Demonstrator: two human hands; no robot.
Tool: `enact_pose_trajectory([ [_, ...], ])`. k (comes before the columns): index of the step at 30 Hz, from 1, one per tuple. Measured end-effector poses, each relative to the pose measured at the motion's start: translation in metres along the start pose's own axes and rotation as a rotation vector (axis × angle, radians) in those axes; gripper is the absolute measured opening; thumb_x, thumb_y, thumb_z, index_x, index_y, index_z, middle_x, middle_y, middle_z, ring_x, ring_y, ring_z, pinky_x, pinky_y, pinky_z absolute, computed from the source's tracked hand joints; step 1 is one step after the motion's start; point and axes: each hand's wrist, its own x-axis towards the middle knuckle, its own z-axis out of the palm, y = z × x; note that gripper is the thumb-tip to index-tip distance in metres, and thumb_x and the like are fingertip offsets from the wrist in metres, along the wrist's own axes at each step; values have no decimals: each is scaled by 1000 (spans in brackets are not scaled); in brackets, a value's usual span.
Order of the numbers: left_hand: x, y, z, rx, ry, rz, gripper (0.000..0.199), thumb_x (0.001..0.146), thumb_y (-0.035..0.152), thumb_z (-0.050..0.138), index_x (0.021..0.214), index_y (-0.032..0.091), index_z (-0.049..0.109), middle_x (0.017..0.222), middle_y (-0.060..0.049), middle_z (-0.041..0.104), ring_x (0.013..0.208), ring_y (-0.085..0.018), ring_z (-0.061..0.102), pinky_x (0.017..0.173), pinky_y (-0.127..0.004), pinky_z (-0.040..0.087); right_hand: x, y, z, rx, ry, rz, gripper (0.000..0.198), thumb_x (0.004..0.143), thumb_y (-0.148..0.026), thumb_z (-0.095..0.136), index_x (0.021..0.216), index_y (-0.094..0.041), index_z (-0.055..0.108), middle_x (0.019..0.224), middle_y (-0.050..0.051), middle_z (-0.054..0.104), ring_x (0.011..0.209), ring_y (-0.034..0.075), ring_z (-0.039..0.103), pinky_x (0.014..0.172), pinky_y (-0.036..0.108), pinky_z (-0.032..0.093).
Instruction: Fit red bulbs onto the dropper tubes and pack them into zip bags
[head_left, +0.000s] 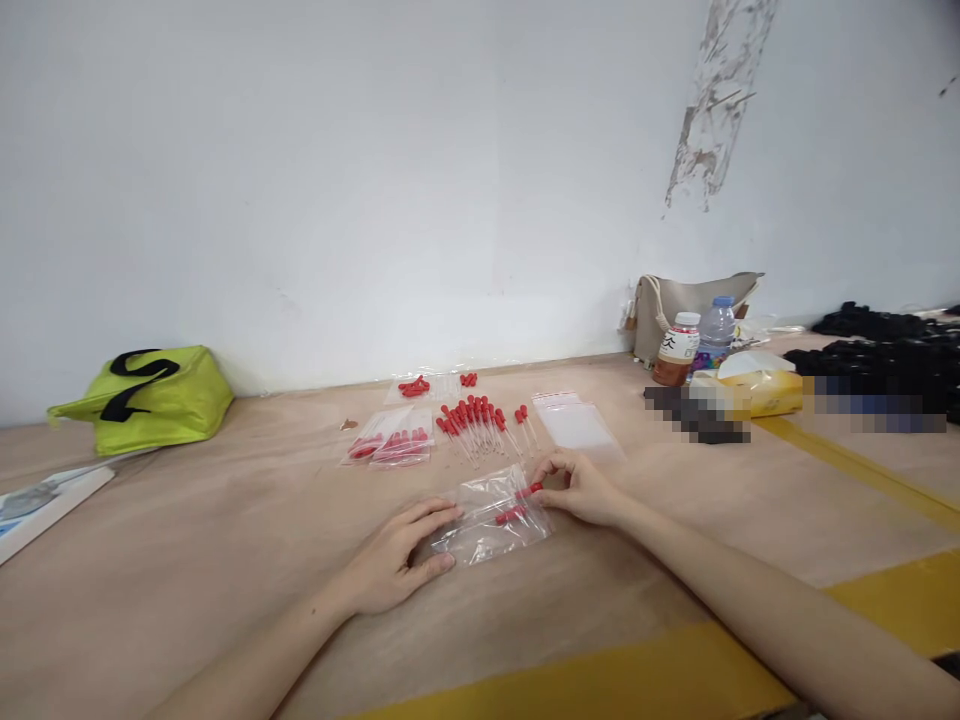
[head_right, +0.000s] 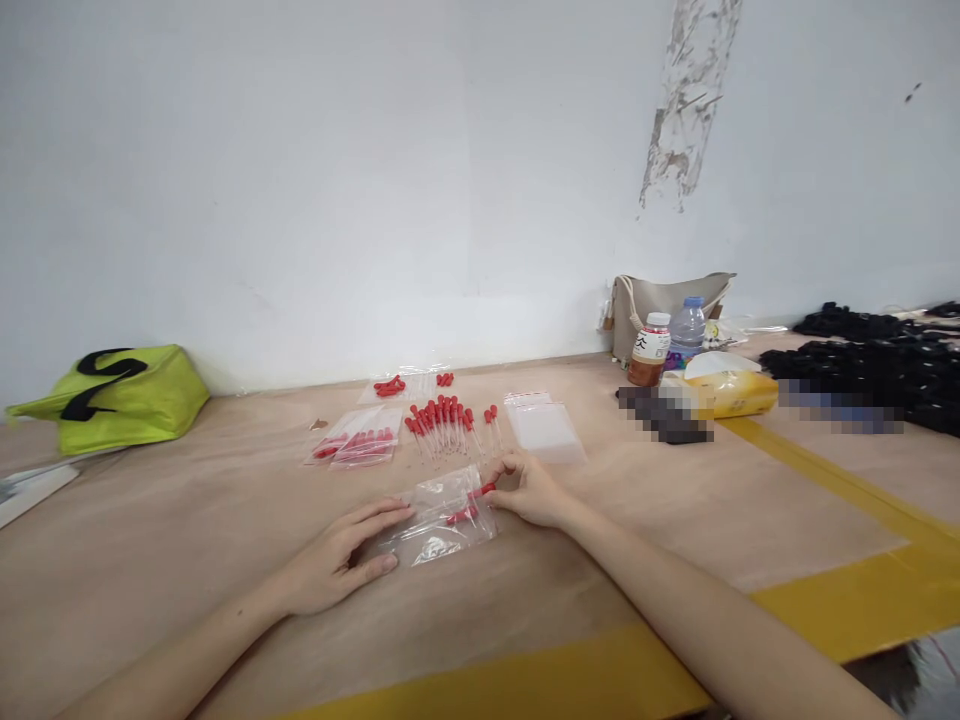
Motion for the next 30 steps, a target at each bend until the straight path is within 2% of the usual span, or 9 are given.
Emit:
enact_pose_trajectory([
  [5, 1, 1, 0, 3, -3, 4, 43, 85, 37, 45, 127, 28, 39, 131, -4, 40, 118, -21, 38, 99, -38, 32, -3, -7, 4, -32, -70, -116, 11, 66, -28, 66, 73, -19, 63, 91, 3, 57, 86, 15, 53, 81, 30, 40],
  [11, 1, 1, -1, 34, -5, 17, 46, 86, 38, 44, 130, 29, 35, 131, -4, 39, 119, -22, 36, 99, -39, 32, 0, -6, 19, -189, -38, -10, 15, 76, -28, 56, 76, -22, 69, 83, 4, 55, 82, 14, 52, 77, 29, 40],
  [15, 0, 1, -2, 53, -32, 32, 42, 88, 35, 40, 129, 33, 34, 132, -3, 37, 120, -21, 35, 98, -39, 32, 4, 0, 12, -220, -92, -6, 19, 77, -28, 51, 71, -19, 67, 84, 3, 57, 79, 13, 53, 72, 26, 40],
  [17, 0, 1, -2, 64, -47, 38, 38, 88, 35, 40, 126, 34, 40, 132, -3, 36, 120, -21, 34, 98, -39, 32, 12, 6, 1, -246, 6, 106, 17, 75, -27, 52, 71, -17, 65, 81, 3, 59, 72, 13, 54, 66, 24, 41],
  [20, 0, 1, -2, 67, -53, 37, 36, 88, 36, 40, 123, 33, 43, 131, -3, 37, 121, -22, 33, 99, -40, 31, 35, 16, -16, -382, 160, 346, 9, 70, -22, 54, 70, -16, 59, 72, 2, 61, 66, 13, 54, 60, 21, 40],
  [22, 1, 2, -2, 58, -51, 37, 35, 88, 36, 40, 122, 32, 45, 131, -3, 38, 122, -22, 32, 99, -40, 31, 56, 23, -23, -439, 165, 445, 7, 67, -19, 55, 72, -15, 58, 74, 3, 62, 70, 13, 56, 61, 20, 39],
  [24, 1, 3, -3, 47, -50, 39, 35, 88, 36, 40, 122, 31, 45, 130, -4, 38, 122, -22, 32, 99, -40, 31, 78, 31, -24, -462, 180, 501, 17, 66, -17, 56, 83, -13, 57, 81, 6, 63, 75, 16, 57, 63, 21, 40],
  [27, 1, 4, -3, 42, -55, 41, 35, 88, 35, 39, 123, 29, 44, 131, -4, 38, 121, -21, 33, 99, -38, 31, 105, 42, -15, -478, 182, 578, 29, 65, -17, 58, 93, -10, 54, 87, 14, 62, 80, 21, 58, 62, 25, 40],
  [30, 1, 2, -2, 48, -49, 50, 37, 88, 34, 39, 124, 29, 43, 131, -4, 38, 121, -21, 32, 100, -38, 30, 121, 48, -4, -469, 151, 618, 26, 65, -16, 59, 90, -9, 55, 83, 17, 62, 79, 25, 59, 61, 27, 41],
])
